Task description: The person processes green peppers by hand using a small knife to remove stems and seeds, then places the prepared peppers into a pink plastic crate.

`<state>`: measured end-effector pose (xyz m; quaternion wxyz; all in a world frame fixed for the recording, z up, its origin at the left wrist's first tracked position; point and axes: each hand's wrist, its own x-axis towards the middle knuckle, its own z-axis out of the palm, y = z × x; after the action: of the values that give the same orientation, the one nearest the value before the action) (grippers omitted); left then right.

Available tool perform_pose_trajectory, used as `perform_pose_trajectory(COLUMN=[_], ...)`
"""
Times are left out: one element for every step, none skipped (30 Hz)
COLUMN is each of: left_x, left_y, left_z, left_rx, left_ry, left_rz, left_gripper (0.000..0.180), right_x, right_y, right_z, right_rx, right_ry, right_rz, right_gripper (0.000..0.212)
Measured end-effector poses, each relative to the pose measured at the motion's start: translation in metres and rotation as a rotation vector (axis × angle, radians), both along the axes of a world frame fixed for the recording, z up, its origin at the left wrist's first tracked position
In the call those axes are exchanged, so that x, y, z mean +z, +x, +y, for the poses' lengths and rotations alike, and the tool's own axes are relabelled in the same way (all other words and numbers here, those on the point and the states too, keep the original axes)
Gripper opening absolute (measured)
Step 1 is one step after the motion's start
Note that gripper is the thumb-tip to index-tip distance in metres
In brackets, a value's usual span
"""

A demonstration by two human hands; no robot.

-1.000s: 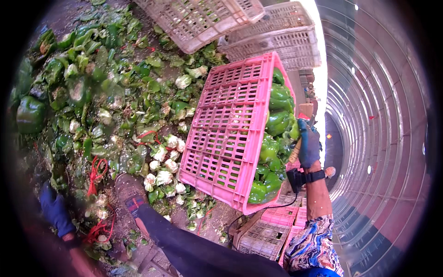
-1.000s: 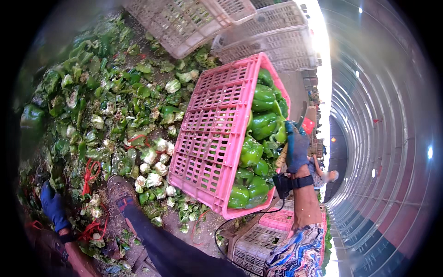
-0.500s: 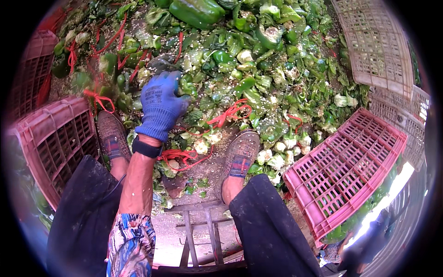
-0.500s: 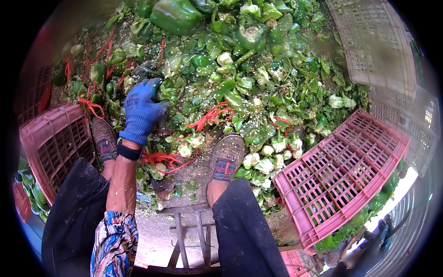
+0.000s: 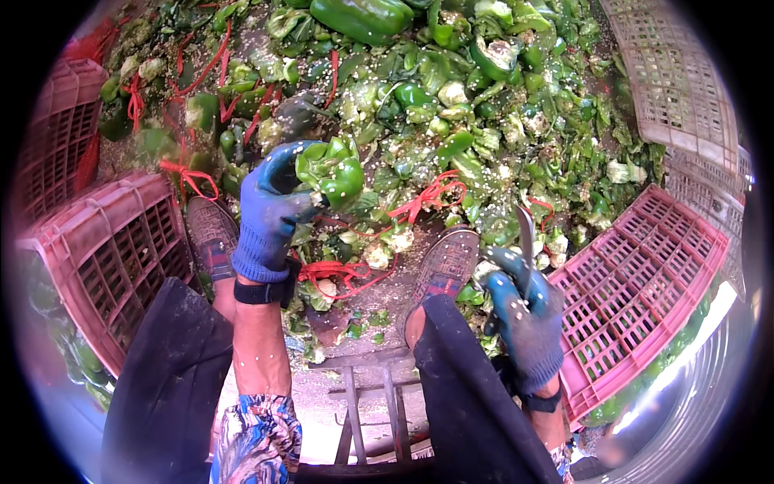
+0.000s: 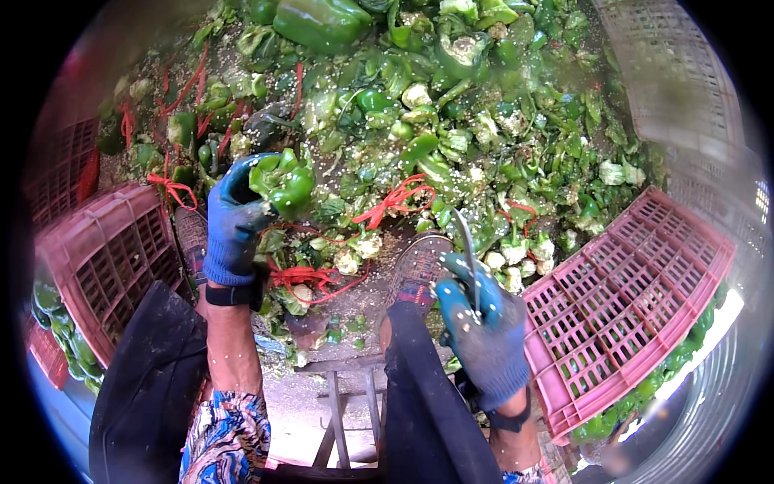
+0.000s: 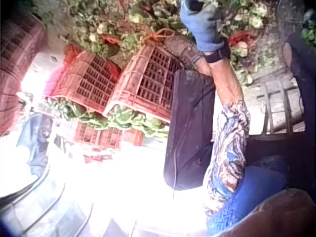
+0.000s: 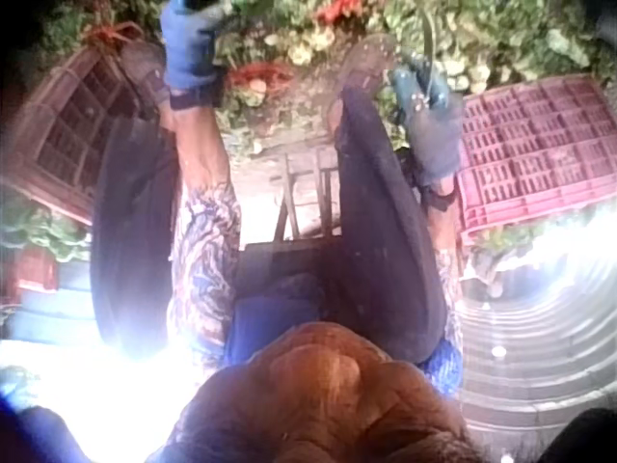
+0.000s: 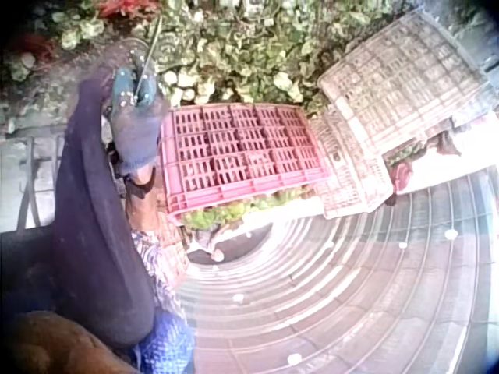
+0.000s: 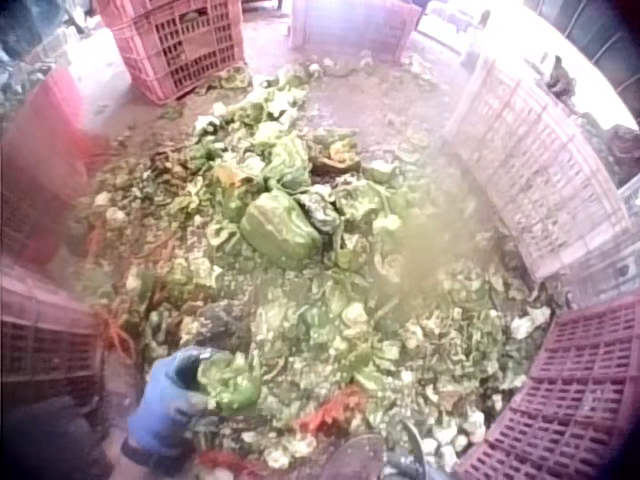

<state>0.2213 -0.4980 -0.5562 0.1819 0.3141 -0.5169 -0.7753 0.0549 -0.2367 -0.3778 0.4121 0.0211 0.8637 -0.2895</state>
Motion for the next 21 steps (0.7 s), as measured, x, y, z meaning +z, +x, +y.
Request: perform_pose_trajectory(left_x=[0.004, 0.011, 0.021, 0.028, 0.028, 0.033, 0.042, 0.05, 0.046, 0.042, 0.042, 0.044, 0.047, 0.05, 0.053, 0.056, 0.058, 0.061, 0.059, 0.061, 0.063], left_y=[0.0, -0.001, -0.001, -0.004, -0.004, -0.003, -0.01, -0.019, -0.02, -0.021, -0.021, -0.024, -0.027, -0.029, -0.031, -0.034, -0.036, -0.036, -0.033, -0.033, -0.036], left_z=[0.003, 0.007, 0.011, 0.015, 0.019, 0.023, 0.031, 0.037, 0.045, 0.049, 0.054, 0.061, 0.065, 0.067, 0.07, 0.073, 0.076, 0.075, 0.078, 0.079, 0.083], left_rx=[0.002, -0.006, 0.016, 0.034, 0.042, 0.03, 0.003, -0.024, -0.038, -0.07, -0.069, -0.07, -0.081, -0.116, -0.147, -0.153, -0.177, -0.2, -0.21, -0.213, -0.219], left_ry=[0.022, 0.022, 0.024, 0.033, 0.094, 0.093, 0.134, 0.169, 0.088, 0.045, 0.012, -0.015, -0.01, 0.026, 0.059, 0.062, 0.129, 0.189, 0.221, 0.219, 0.168], left_rz=[0.012, 0.011, -0.011, -0.022, 0.018, 0.013, 0.041, 0.068, 0.065, 0.055, 0.054, 0.057, 0.06, 0.062, 0.06, 0.059, 0.08, 0.1, 0.154, 0.152, 0.082], left_gripper=[0.071, 0.071, 0.075, 0.079, 0.084, 0.084, 0.084, 0.084, 0.083, 0.08, 0.079, 0.078, 0.078, 0.077, 0.077, 0.077, 0.076, 0.075, 0.071, 0.071, 0.067], right_x=[-0.008, -0.019, -0.03, -0.034, -0.038, -0.046, -0.06, -0.071, -0.062, -0.067, -0.075, -0.081, -0.084, -0.086, -0.09, -0.094, -0.1, -0.1, -0.101, -0.101, -0.107], right_y=[0.0, 0.001, 0.004, 0.003, 0.003, 0.004, 0.004, 0.003, 0.002, 0.003, 0.004, 0.002, 0.0, 0.0, 0.0, -0.001, -0.004, -0.004, -0.004, -0.003, -0.002], right_z=[-0.002, -0.002, -0.006, -0.016, -0.027, -0.039, -0.039, -0.037, -0.046, -0.048, -0.047, -0.043, -0.035, -0.03, -0.026, -0.021, -0.013, -0.012, -0.012, -0.012, -0.009], right_rx=[0.033, 0.064, 0.261, 0.251, 0.193, 0.134, 0.242, 0.355, 0.111, 0.099, 0.037, -0.027, -0.03, -0.04, -0.058, -0.074, 0.035, 0.032, -0.018, -0.068, -0.074], right_ry=[-0.04, -0.079, -0.224, -0.218, -0.257, -0.302, -0.438, -0.577, -0.514, -0.517, -0.577, -0.631, -0.648, -0.645, -0.657, -0.669, -0.554, -0.56, -0.578, -0.594, -0.592], right_rz=[-0.026, -0.051, 0.084, 0.088, -0.015, -0.124, -0.045, 0.038, -0.354, -0.353, -0.389, -0.418, -0.429, -0.424, -0.412, -0.401, -0.342, -0.343, -0.36, -0.377, -0.377], right_gripper=[0.032, 0.032, 0.037, 0.037, 0.04, 0.044, 0.051, 0.059, 0.071, 0.071, 0.075, 0.079, 0.08, 0.08, 0.081, 0.082, 0.08, 0.08, 0.079, 0.078, 0.078])
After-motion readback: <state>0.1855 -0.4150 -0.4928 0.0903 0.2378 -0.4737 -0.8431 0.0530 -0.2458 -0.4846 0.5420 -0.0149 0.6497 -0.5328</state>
